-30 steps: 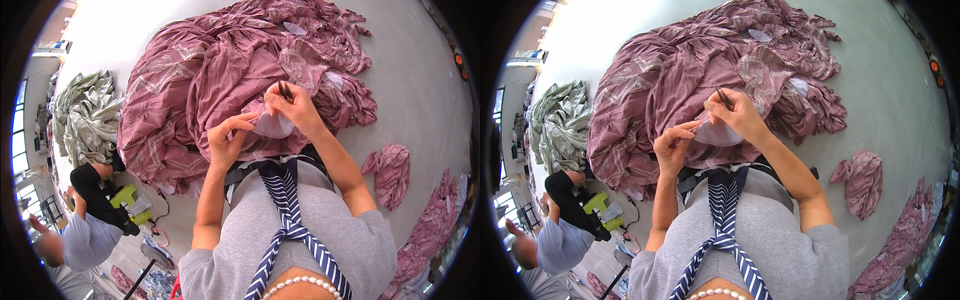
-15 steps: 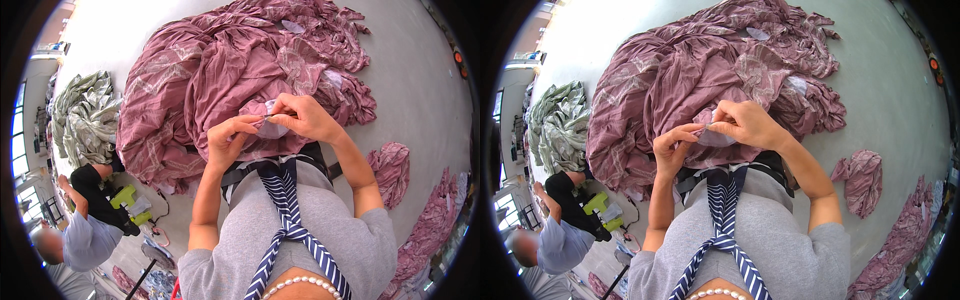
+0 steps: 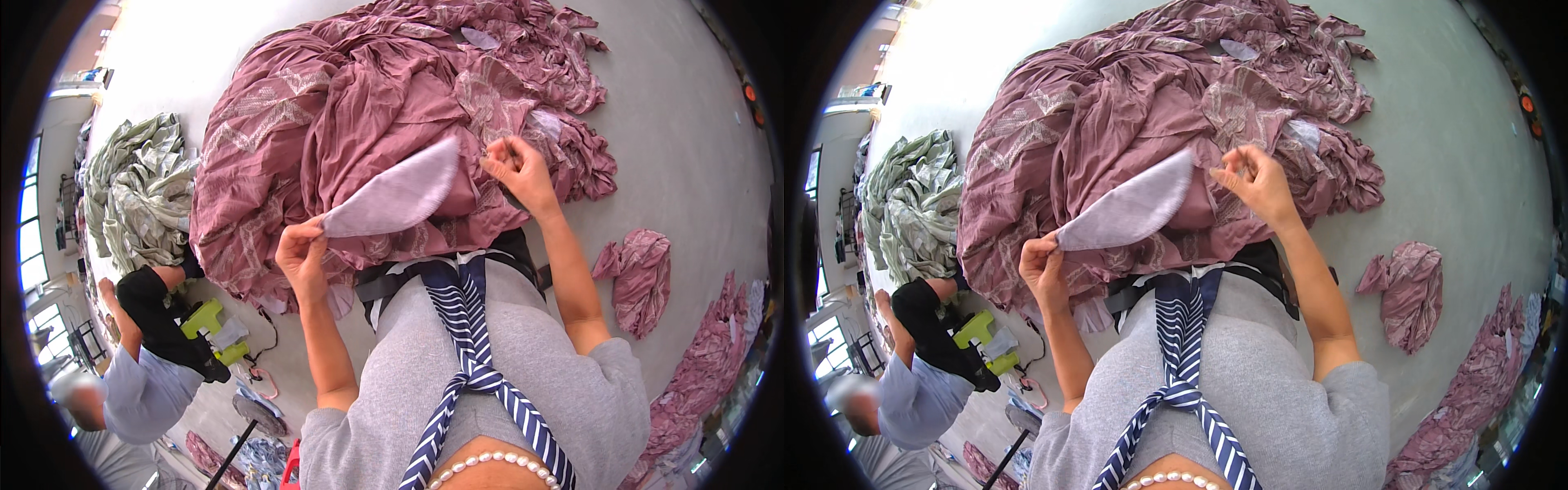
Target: The person removes tags from a pile of dusty pink fabric pieces using a small blade. They pick up each piece, cut the tag, and place the fabric back on the pile.
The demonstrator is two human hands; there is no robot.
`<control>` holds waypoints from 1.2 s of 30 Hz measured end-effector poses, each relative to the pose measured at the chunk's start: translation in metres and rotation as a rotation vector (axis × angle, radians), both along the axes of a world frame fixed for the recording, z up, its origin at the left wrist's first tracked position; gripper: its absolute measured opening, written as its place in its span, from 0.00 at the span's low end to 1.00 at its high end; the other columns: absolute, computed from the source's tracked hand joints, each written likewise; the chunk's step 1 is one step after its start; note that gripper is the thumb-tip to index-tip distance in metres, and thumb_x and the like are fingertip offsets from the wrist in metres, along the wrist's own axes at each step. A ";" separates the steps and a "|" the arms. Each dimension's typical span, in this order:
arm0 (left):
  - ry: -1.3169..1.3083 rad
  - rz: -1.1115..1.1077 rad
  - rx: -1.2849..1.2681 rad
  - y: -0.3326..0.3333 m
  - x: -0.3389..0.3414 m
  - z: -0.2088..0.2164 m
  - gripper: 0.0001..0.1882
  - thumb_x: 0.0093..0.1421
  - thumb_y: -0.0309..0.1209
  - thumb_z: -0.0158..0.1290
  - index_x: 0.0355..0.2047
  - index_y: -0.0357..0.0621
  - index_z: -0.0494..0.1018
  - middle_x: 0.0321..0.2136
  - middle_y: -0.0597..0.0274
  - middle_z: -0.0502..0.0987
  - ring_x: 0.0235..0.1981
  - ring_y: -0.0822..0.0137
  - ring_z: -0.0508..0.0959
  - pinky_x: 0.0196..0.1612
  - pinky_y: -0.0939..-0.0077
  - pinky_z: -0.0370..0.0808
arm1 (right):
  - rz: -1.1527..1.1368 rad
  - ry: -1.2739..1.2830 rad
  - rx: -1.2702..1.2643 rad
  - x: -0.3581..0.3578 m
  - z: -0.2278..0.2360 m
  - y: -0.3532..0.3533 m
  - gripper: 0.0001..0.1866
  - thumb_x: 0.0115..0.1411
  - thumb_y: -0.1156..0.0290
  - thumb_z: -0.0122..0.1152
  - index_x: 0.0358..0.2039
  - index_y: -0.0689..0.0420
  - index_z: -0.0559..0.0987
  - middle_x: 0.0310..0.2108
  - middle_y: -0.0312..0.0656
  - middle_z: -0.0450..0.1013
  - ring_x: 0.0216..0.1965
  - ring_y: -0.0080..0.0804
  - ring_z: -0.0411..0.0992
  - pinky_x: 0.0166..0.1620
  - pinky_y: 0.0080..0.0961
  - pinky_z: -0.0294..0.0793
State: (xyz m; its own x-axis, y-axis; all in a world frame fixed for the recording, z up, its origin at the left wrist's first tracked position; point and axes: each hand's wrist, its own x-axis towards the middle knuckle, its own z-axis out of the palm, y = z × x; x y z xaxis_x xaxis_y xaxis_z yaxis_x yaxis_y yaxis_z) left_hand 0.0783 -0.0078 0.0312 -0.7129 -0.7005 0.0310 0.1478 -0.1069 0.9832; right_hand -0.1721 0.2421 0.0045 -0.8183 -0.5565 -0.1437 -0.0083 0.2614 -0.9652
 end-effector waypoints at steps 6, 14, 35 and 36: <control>-0.451 -0.145 -0.121 -0.016 0.042 -0.006 0.09 0.50 0.14 0.46 0.32 0.36 0.73 0.34 0.60 0.78 0.34 0.75 0.74 0.42 0.82 0.70 | 0.008 -0.179 -0.059 0.032 -0.022 -0.006 0.16 0.56 0.60 0.65 0.30 0.63 0.76 0.24 0.31 0.73 0.24 0.12 0.67 0.29 0.12 0.65; -0.347 -0.176 -0.725 0.023 -0.077 0.044 0.24 0.46 0.23 0.63 0.46 0.38 0.72 0.51 0.52 0.72 0.54 0.58 0.71 0.56 0.67 0.66 | 0.068 -0.243 -0.083 0.043 -0.026 -0.010 0.09 0.55 0.74 0.64 0.36 0.63 0.78 0.27 0.30 0.72 0.26 0.11 0.66 0.31 0.11 0.66; -0.062 -1.006 -1.447 0.065 -0.162 -0.018 0.15 0.41 0.35 0.61 0.32 0.48 0.75 0.33 0.64 0.75 0.48 0.63 0.71 0.62 0.55 0.54 | -0.198 -0.188 -0.352 -0.008 -0.015 0.002 0.06 0.61 0.72 0.56 0.36 0.61 0.76 0.28 0.36 0.76 0.18 0.09 0.59 0.21 0.08 0.58; -0.108 -1.010 -1.537 0.058 -0.164 -0.022 0.14 0.41 0.33 0.61 0.31 0.47 0.75 0.31 0.65 0.75 0.46 0.63 0.72 0.62 0.55 0.55 | -0.211 -0.179 -0.326 -0.009 -0.016 0.006 0.07 0.61 0.72 0.56 0.36 0.61 0.76 0.29 0.37 0.76 0.18 0.10 0.60 0.22 0.08 0.58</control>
